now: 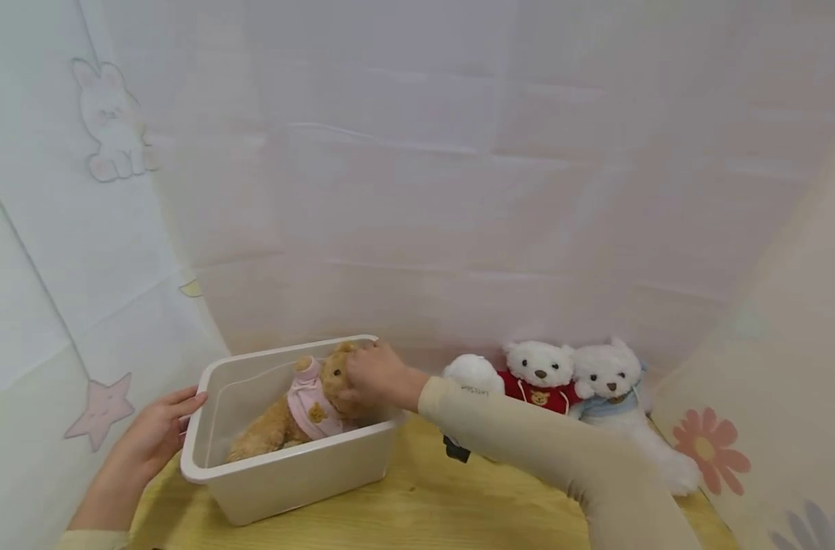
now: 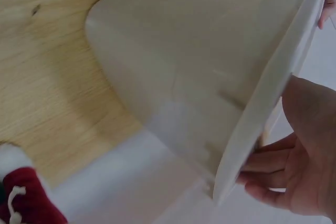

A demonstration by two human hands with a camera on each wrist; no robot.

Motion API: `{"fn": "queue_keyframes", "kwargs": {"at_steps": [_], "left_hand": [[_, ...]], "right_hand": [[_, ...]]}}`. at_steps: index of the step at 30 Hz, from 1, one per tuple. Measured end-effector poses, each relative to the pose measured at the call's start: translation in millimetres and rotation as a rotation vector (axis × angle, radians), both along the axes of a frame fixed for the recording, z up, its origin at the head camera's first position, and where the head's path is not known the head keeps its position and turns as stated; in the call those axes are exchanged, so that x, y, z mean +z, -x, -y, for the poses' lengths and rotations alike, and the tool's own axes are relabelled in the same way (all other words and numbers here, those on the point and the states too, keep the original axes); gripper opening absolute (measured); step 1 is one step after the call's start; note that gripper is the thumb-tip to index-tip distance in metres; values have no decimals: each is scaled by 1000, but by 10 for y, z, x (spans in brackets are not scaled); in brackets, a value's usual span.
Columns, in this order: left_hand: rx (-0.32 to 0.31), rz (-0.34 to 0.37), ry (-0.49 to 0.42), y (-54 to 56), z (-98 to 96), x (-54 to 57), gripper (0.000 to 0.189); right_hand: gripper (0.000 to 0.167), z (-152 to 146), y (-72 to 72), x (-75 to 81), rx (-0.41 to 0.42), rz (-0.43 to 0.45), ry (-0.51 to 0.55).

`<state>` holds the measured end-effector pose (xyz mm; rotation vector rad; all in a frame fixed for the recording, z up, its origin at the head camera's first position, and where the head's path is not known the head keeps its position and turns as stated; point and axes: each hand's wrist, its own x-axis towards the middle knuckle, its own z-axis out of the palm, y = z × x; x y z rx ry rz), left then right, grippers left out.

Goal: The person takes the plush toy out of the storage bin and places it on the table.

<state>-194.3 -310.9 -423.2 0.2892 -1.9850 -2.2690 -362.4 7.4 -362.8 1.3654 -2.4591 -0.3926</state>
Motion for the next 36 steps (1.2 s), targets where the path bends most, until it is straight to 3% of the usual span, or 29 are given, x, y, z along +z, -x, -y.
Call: {"fn": "queue_keyframes", "kwargs": {"at_steps": [5, 10, 16, 20, 24, 28, 36], "left_hand": [[-1, -6, 29, 21, -61, 43, 66], [-4, -30, 38, 88, -95, 103, 68], [2, -16, 52, 104, -139, 135, 64], [9, -7, 53, 83, -142, 137, 62], [9, -1, 50, 56, -133, 122, 63], [17, 2, 43, 18, -125, 107, 63], [15, 4, 41, -46, -108, 105, 65]], "right_hand": [[51, 113, 55, -34, -133, 130, 2], [47, 141, 177, 81, -242, 315, 52], [39, 126, 181, 124, -266, 431, 121], [34, 162, 121, 80, -220, 475, 219], [30, 221, 66, 30, -150, 498, 334], [36, 272, 29, 19, -109, 460, 395], [63, 301, 12, 5, -92, 321, 331]]}}
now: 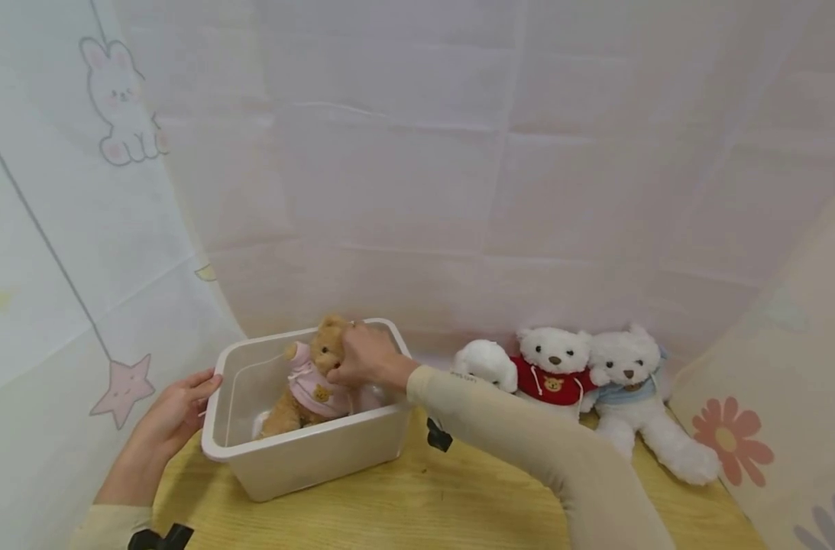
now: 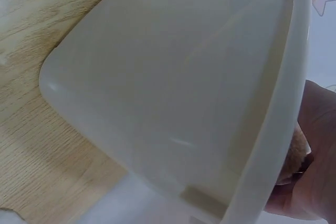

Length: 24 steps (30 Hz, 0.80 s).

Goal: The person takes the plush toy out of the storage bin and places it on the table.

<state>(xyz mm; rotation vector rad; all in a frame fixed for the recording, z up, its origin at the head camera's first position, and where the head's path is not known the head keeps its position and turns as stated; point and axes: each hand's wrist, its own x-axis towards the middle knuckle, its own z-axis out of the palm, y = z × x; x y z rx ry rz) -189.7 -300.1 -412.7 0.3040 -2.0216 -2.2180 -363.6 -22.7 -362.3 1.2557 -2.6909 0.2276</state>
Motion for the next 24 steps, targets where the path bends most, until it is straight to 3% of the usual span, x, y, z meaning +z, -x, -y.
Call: {"fn": "queue_keyframes", "kwargs": {"at_steps": [6, 12, 17, 24], "left_hand": [[-12, -14, -13, 18, 10, 7, 67], [-18, -10, -21, 19, 30, 3, 69], [-14, 0, -22, 0, 40, 0, 68], [-25, -8, -45, -8, 43, 11, 70]], "right_hand": [[74, -18, -3, 48, 71, -139, 29], [84, -23, 2, 106, 223, -220, 107], [86, -21, 0, 164, 347, -233, 173], [87, -100, -14, 293, 409, -154, 281]]}}
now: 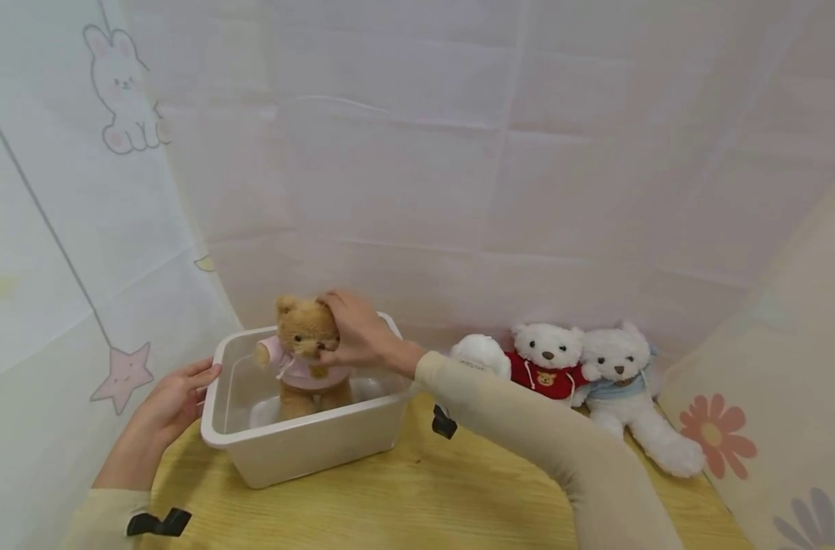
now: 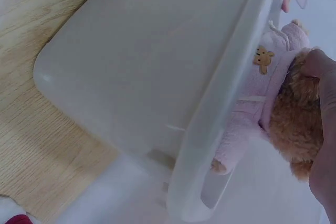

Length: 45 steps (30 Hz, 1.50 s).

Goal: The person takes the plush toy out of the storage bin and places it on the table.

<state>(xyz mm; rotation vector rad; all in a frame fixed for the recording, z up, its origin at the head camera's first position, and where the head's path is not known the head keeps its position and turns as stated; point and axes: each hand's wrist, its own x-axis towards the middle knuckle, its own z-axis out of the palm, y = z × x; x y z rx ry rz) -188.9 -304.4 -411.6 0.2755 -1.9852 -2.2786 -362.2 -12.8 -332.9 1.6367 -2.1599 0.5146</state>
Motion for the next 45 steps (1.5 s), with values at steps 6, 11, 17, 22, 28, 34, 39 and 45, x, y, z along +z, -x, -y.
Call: {"fn": "queue_keyframes", "kwargs": {"at_steps": [6, 11, 17, 22, 28, 34, 39, 45], "left_hand": [[-19, -11, -29, 32, -11, 20, 68], [-1, -14, -33, 25, -31, 10, 68], [73, -9, 38, -86, 7, 30, 71], [100, 2, 103, -170, 9, 71, 70], [115, -7, 118, -229, 16, 109, 67], [128, 0, 121, -421, 68, 95, 68], [144, -8, 81, -519, 152, 101, 72], [150, 0, 80, -544, 283, 106, 68]], "right_hand": [[85, -157, 2, 171, 113, 27, 135], [83, -302, 1, 349, 189, -20, 257], [75, -473, 15, 613, 239, -62, 425], [69, -751, 64, 919, 257, -128, 566], [62, -1251, -5, 1168, 267, -36, 766], [56, -1616, -158, 1155, 234, 62, 728], [58, -1790, 28, 889, 115, -4, 655], [63, -1746, 360, 379, -21, -23, 561]]}}
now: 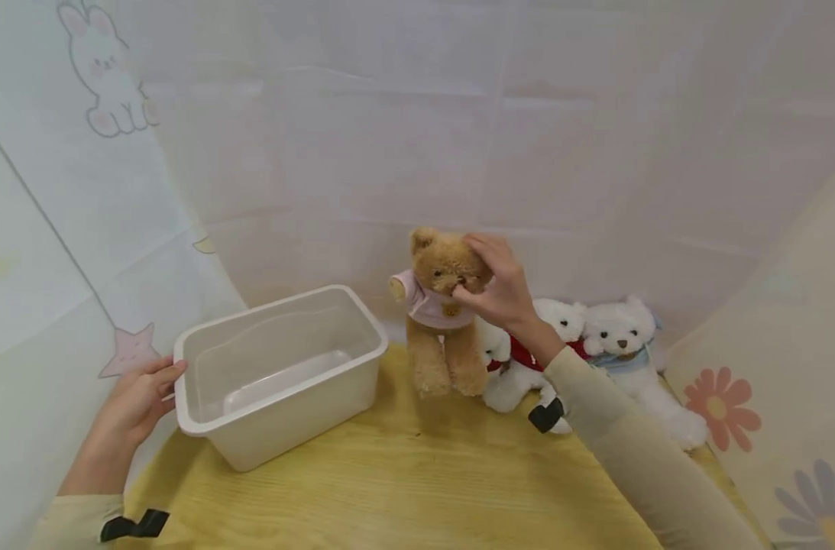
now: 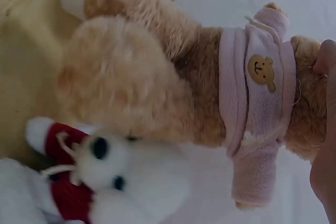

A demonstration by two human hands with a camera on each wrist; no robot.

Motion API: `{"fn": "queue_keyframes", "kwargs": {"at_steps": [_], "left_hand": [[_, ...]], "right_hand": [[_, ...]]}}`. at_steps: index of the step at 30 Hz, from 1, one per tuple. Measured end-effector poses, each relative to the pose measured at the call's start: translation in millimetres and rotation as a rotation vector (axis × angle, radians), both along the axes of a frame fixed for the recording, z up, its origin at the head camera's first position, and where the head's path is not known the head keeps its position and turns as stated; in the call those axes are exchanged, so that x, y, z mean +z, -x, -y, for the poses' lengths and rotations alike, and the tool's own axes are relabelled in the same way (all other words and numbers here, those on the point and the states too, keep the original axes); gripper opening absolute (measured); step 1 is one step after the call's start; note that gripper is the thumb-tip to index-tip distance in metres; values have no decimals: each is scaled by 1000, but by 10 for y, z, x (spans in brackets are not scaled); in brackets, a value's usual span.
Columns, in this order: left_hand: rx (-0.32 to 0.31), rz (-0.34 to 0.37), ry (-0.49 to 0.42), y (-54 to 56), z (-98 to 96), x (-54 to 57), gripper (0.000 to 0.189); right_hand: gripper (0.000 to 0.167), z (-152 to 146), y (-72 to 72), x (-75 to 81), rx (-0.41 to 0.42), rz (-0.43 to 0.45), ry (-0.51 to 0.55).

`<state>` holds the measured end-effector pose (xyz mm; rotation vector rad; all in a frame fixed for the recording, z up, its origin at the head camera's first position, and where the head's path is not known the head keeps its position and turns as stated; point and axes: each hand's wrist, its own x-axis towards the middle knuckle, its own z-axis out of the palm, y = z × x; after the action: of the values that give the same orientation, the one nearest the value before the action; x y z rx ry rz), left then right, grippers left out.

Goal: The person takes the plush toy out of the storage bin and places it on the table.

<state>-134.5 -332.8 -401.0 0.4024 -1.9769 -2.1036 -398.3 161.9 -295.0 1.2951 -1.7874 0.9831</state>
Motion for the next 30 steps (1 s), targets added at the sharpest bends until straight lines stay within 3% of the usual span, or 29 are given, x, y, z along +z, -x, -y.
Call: {"fn": "queue_keyframes", "kwargs": {"at_steps": [5, 9, 18, 22, 26, 28, 30], "left_hand": [[-1, 27, 1, 21, 85, -21, 68], [-10, 38, 9, 68, 111, -40, 70], [-25, 24, 78, 84, 171, -35, 71], [-20, 63, 201, 75, 181, -47, 77], [27, 106, 351, -9, 152, -55, 78], [97, 94, 499, -69, 131, -42, 74], [212, 65, 670, -130, 104, -7, 67]], "right_hand": [[66, 261, 106, -454, -40, 72, -107], [69, 455, 187, -722, -95, 101, -181], [64, 848, 345, -966, -79, 21, -312], [64, 891, 401, -1118, -110, 67, -338], [69, 856, 399, -1313, -202, 84, -385], [73, 837, 372, -1389, -248, 79, -414], [77, 825, 318, -1408, -275, 76, -435]]}}
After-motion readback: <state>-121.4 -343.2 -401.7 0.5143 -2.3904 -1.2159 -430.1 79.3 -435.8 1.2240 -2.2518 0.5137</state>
